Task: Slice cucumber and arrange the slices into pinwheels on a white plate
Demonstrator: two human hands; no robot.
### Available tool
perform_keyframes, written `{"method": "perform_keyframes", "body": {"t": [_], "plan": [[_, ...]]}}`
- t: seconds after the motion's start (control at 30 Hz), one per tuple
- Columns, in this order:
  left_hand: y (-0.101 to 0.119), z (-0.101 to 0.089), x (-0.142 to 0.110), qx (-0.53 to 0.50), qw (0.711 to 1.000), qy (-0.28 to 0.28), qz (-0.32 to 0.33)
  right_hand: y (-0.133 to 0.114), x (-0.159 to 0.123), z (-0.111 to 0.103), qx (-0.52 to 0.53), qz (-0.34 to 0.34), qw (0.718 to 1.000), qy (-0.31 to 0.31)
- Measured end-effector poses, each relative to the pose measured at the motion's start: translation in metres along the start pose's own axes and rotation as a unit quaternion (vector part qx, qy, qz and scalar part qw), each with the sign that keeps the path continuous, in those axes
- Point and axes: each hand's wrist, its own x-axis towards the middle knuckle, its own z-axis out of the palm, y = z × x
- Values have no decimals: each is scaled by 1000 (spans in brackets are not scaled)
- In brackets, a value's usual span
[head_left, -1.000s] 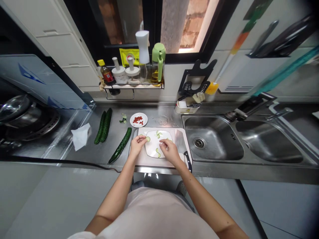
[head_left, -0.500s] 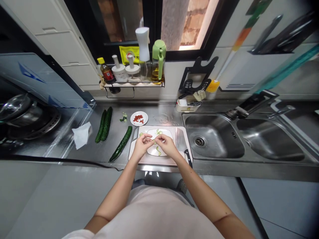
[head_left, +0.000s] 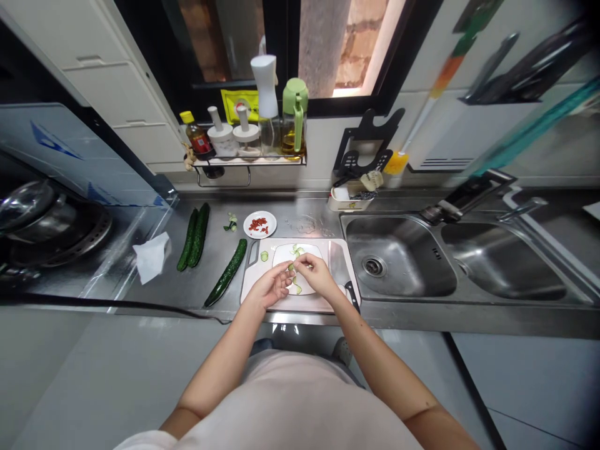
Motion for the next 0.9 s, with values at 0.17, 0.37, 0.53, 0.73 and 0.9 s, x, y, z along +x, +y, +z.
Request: {"method": "perform_keyframes", "body": {"t": [0.17, 0.37, 0.53, 0.73, 0.9], "plan": [[2, -1, -1, -52, 998, -20, -15, 0, -1, -2, 6, -3, 1000, -12], [3, 2, -6, -33, 999, -7, 34, -2, -5, -2, 67, 36, 996, -44], [4, 6, -8, 51, 995, 22, 85, -6, -5, -4, 86, 54, 993, -68], [-4, 1, 2, 121, 983, 64, 122, 7, 2, -11, 58, 73, 991, -98], [-17, -10, 15, 170, 971, 63, 157, 24, 7, -19, 33, 121, 980, -156]]}}
